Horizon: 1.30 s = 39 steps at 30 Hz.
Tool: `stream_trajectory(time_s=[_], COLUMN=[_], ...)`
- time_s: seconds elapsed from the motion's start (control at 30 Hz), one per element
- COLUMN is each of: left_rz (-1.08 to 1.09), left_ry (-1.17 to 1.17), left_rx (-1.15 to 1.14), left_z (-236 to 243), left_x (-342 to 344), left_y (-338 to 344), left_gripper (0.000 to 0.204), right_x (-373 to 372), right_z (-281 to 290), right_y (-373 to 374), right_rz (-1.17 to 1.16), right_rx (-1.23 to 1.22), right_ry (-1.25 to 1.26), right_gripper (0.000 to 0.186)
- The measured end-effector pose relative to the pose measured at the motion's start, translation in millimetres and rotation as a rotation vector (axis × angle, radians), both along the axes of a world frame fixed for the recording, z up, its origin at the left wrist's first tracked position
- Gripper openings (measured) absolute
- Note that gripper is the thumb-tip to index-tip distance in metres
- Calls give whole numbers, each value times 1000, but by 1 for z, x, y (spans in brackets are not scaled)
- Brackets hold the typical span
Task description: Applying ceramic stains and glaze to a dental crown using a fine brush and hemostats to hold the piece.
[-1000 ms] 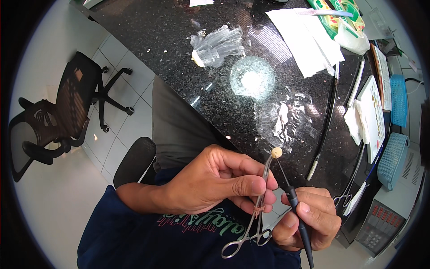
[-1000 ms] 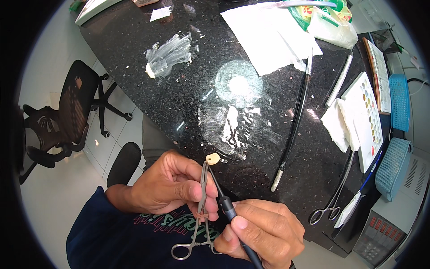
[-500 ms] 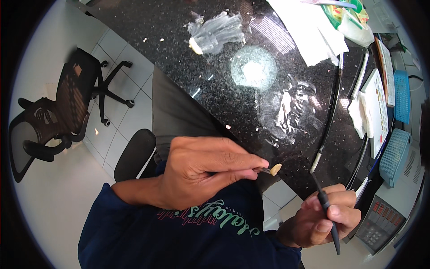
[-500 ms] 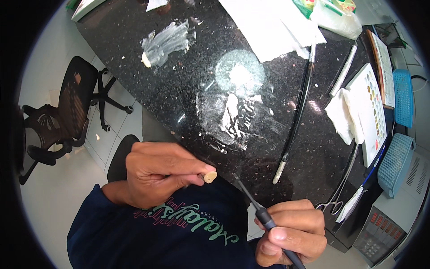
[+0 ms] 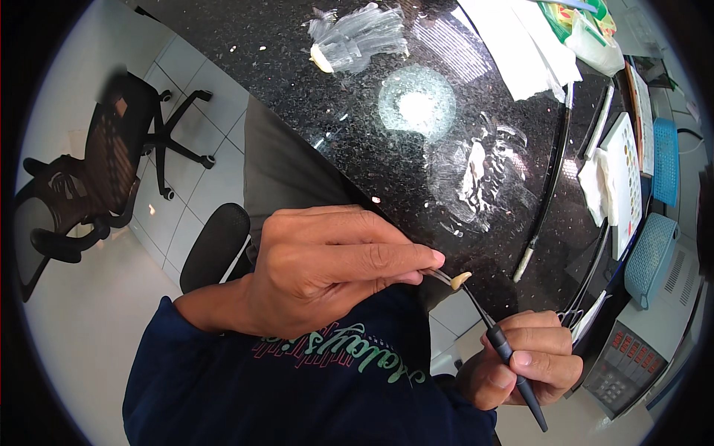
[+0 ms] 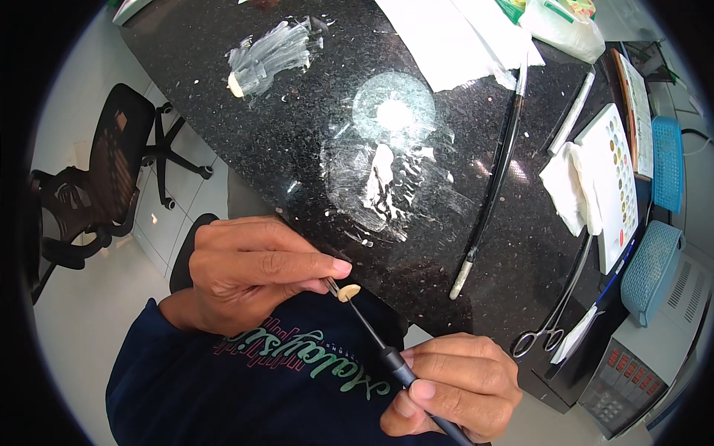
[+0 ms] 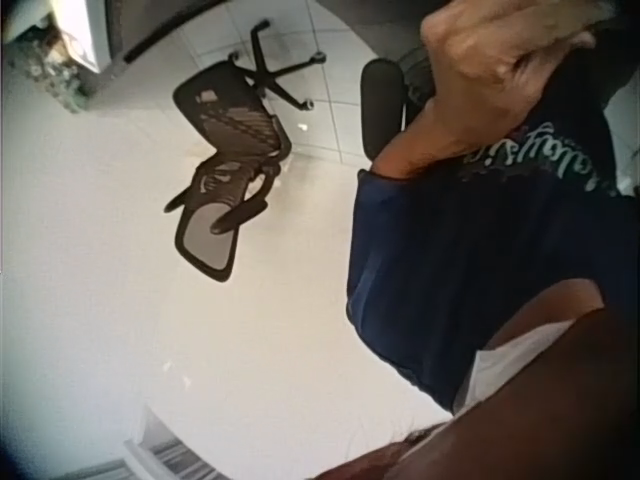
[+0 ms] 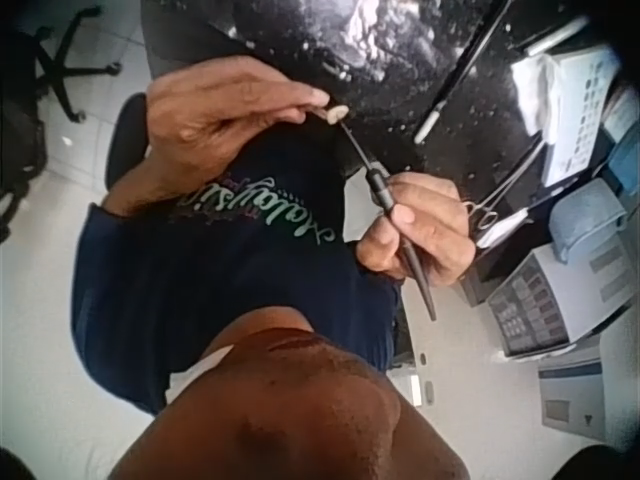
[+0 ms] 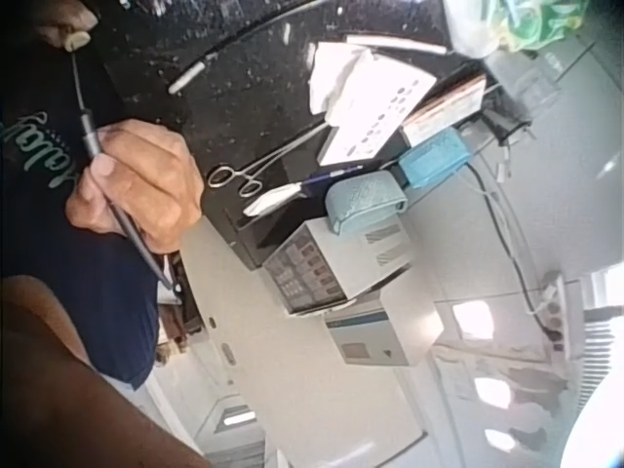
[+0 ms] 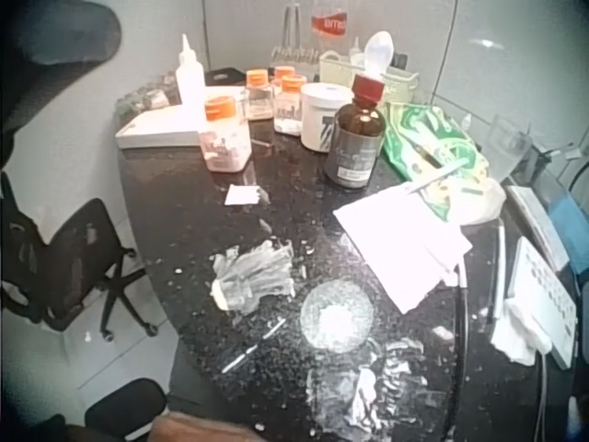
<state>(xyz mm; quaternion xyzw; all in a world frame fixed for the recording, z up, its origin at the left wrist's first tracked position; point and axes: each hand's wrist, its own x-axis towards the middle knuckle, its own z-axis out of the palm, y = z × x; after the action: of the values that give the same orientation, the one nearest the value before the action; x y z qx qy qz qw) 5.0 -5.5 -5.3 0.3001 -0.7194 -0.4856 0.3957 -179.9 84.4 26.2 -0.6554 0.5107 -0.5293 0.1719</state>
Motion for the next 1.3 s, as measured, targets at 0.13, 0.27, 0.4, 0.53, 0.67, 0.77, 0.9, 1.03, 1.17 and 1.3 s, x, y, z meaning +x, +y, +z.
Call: stream_trajectory(time_s=[0.13, 0.27, 0.4, 0.53, 0.67, 0.77, 0.9, 1.03, 1.17, 1.3], left_rz=[2, 3, 6, 7, 20, 14, -34, -17, -56, -50], left_ry=[-4, -6, -7, -16, -13, -10, -42, -143, -140, -169], left_rx=[-4, -9, -12, -24, -19, -23, -31, 17, 65, 118], left_z=[1, 0, 0, 0, -2, 0, 7, 10, 3, 4], left_x=[-1, -1, -2, -2, 0, 0, -3, 3, -2, 3], left_y=[0, 0, 0, 1, 2, 0, -5, -2, -5, -5], left_gripper=[25, 26, 26, 26, 26, 26, 26, 29, 25, 21], right_x=[1, 1, 1, 2, 0, 5, -7, -56, -122, -179], right_z=[-1, 1, 0, 0, -3, -5, 12, 31, 48, 46], right_y=[1, 0, 1, 1, 0, 1, 7, -5, -41, -77], right_rz=[1, 2, -2, -22, 13, -86, -83, -400, -478, -405], right_rx=[-7, 9, 0, -1, 4, -77, -46, 3, 35, 169], right_ry=[-17, -12, -10, -12, -29, -68, -260, -174, -225, -243], right_gripper=[18, 18, 18, 19, 19, 20, 35, 33, 22, 13])
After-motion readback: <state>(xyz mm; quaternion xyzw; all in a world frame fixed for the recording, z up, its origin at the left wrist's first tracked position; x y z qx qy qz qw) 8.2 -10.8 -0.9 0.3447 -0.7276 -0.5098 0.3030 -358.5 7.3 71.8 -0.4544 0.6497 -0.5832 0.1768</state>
